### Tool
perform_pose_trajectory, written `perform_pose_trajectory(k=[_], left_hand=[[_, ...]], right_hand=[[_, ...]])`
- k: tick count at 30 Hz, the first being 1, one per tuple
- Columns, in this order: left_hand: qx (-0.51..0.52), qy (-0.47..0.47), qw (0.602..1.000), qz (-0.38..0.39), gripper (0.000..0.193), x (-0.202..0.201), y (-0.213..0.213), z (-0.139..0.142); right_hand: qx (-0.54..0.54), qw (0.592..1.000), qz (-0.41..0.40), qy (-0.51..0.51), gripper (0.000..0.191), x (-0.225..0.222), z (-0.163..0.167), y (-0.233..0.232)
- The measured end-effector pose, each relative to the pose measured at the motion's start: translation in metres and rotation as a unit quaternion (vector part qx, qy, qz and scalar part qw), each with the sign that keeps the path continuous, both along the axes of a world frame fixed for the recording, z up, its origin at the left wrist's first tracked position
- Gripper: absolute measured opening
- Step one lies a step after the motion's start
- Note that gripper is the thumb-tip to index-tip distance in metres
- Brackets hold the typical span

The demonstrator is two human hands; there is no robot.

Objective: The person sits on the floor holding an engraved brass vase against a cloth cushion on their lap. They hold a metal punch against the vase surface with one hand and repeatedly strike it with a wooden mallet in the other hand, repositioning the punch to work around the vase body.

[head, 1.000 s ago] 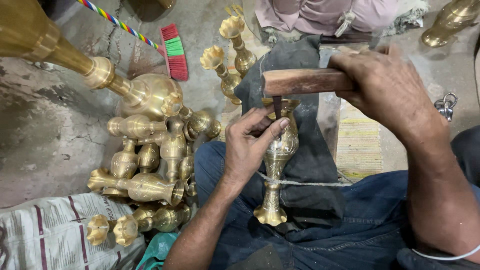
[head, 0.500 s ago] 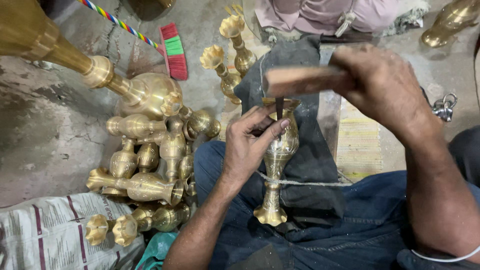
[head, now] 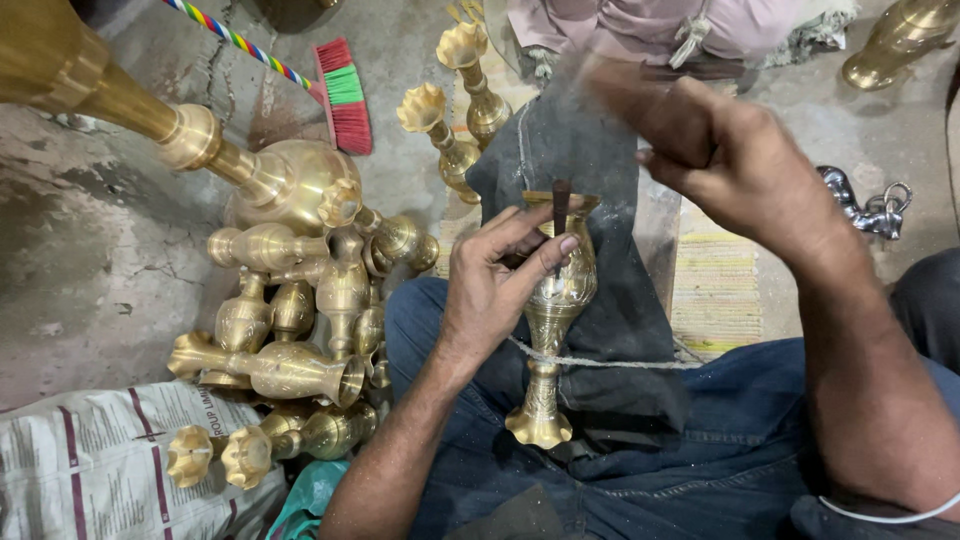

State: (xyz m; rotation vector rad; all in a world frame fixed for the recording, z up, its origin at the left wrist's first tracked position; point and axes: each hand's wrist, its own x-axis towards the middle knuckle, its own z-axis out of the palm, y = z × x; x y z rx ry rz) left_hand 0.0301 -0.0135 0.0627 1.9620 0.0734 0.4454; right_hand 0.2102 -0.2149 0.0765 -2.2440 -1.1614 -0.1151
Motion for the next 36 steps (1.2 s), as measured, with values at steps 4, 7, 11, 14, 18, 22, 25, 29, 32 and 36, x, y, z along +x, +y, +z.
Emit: perform_pose_trajectory(k=[4,7,11,14,18,22,25,29,32,36], left_hand=[[0.001,-0.010,1.000,-0.005,0.036,0.002,0.002,-0.002],[0.008,-0.002,1.000,0.000,0.037,0.002,0.003,-0.002],[-0.010,-0.012,1.000,-0.019,0.035,0.000,0.005,-0.004],[0.020,-0.010,1.000,-0.008,0.028,-0.001,0.007,-0.008],[-0.107,0.013,0.994,0.001,0.033,0.005,0.003,-0.012],[-0.007,-0.024,0.998,0.053,0.035,0.002,-0.004,-0.012],[0.013,-0.039,0.998,0.050,0.034,0.000,-0.006,-0.009],[0.011,-0.029,0.998,0.059,0.036,0.003,-0.007,-0.006],[-0.003,-0.020,0.999,0.046,0.036,0.004,-0.006,-0.006],[-0.005,-0.025,0.999,0.035,0.034,0.003,-0.004,-0.005]], right_hand=[[-0.032,0.999,-0.013,-0.040,0.027,0.002,-0.001,0.001],[0.009,0.998,0.019,0.059,0.023,0.004,-0.002,0.001],[-0.047,0.995,-0.009,-0.083,0.021,0.004,-0.004,0.001],[0.036,0.990,0.023,0.138,0.028,0.002,-0.003,0.000],[-0.060,0.989,-0.008,-0.136,0.032,-0.002,0.005,-0.001],[-0.031,0.980,-0.050,-0.190,0.030,-0.007,0.015,0.001],[-0.067,0.933,-0.105,-0.337,0.027,-0.010,0.018,-0.001],[0.114,0.993,-0.036,-0.009,0.027,-0.003,0.014,-0.002],[0.112,0.983,0.005,0.145,0.023,0.002,0.007,-0.001],[-0.040,0.998,-0.035,-0.047,0.022,0.002,0.005,0.000]])
